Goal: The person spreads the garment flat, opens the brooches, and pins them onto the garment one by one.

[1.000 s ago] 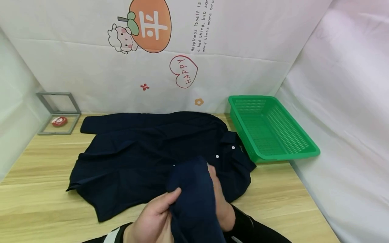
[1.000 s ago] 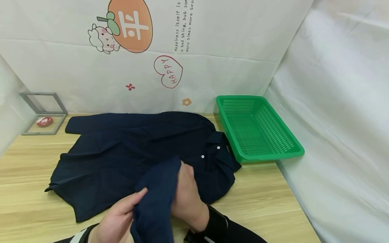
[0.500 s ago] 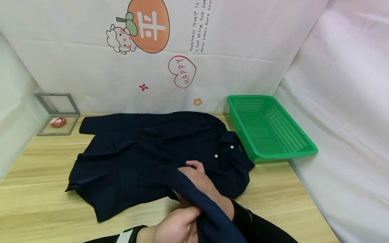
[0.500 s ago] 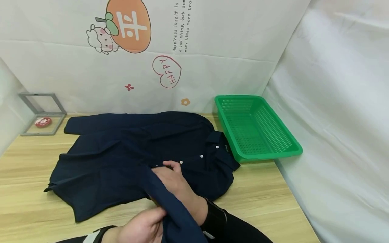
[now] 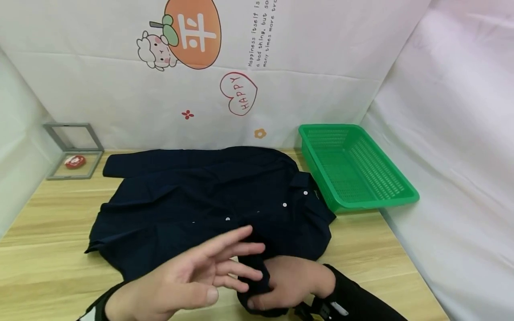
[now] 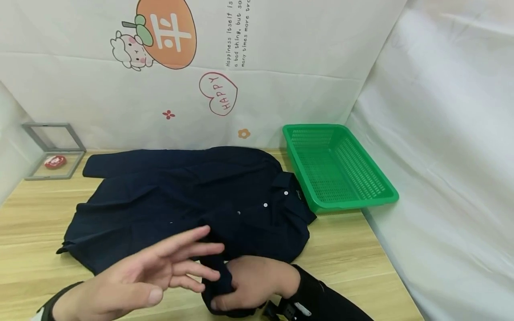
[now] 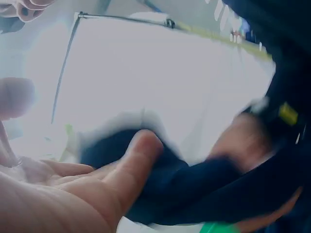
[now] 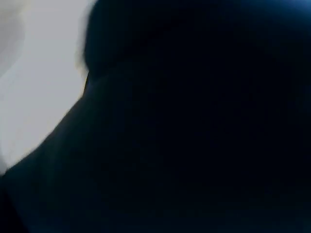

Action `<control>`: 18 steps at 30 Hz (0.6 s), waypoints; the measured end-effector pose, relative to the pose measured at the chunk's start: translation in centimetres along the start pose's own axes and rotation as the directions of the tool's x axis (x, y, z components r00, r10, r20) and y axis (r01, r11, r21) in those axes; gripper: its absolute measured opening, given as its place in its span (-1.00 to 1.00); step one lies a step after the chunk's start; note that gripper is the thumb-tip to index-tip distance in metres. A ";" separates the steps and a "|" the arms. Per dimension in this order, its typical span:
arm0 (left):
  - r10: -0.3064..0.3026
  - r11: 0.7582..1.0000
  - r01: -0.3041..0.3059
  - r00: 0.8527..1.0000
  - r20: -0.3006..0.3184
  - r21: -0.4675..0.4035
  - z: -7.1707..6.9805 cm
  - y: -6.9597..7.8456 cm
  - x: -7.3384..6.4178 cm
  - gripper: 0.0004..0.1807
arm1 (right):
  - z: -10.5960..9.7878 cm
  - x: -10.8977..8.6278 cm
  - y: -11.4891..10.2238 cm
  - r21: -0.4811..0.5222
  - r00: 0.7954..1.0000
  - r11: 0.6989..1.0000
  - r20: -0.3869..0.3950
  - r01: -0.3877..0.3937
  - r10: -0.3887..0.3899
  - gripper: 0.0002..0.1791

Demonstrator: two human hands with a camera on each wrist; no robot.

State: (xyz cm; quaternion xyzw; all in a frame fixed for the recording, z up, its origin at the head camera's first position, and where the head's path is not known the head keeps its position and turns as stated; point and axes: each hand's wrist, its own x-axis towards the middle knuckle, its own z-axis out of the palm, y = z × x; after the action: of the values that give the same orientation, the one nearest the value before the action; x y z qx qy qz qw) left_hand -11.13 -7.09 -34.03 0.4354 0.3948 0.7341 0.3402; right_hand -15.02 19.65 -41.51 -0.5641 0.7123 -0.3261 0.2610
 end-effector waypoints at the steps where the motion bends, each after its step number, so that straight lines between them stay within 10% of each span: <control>1: 0.037 0.996 -0.035 0.999 -0.016 0.088 -0.1 -0.1 -0.1 -0.33 | 0.1 0.3 -0.5 -0.035 0.999 0.999 0.025 -0.027 0.028 -0.89; 3: 0.078 0.930 -0.067 0.997 -0.017 0.361 -0.3 -0.4 -0.2 -0.36 | -0.2 0.7 -1.8 -0.125 0.997 0.992 0.082 0.001 0.009 -0.88; 4: 0.076 0.860 -0.062 0.997 -0.005 0.507 -0.3 -0.6 -0.2 -0.37 | -0.2 0.8 -2.3 -0.138 0.996 0.990 0.086 0.017 -0.005 -0.84; 8: -0.080 0.476 0.013 0.996 0.029 0.879 -0.5 -2.0 -0.2 -0.29 | -0.5 0.7 -4.0 -0.220 0.998 0.973 0.002 0.065 -0.066 -0.75; 12: -0.139 0.424 0.071 0.990 -0.012 0.903 -0.8 -2.6 -0.3 -0.37 | -0.8 0.4 -5.0 -0.225 0.991 0.974 -0.124 0.017 -0.046 -0.95; 18: -0.022 0.525 -0.001 1.000 0.014 0.851 -1.2 -1.6 -1.2 -0.74 | -0.8 -0.7 -5.0 -0.176 0.992 0.980 -0.097 -0.092 0.075 -0.86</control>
State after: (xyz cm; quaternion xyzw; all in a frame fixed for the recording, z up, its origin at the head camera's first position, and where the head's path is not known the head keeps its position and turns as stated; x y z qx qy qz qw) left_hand -11.51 -7.69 -36.29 0.5519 0.7010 0.4417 0.0939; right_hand -12.29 19.76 -37.25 -0.5398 0.7729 -0.2740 0.1902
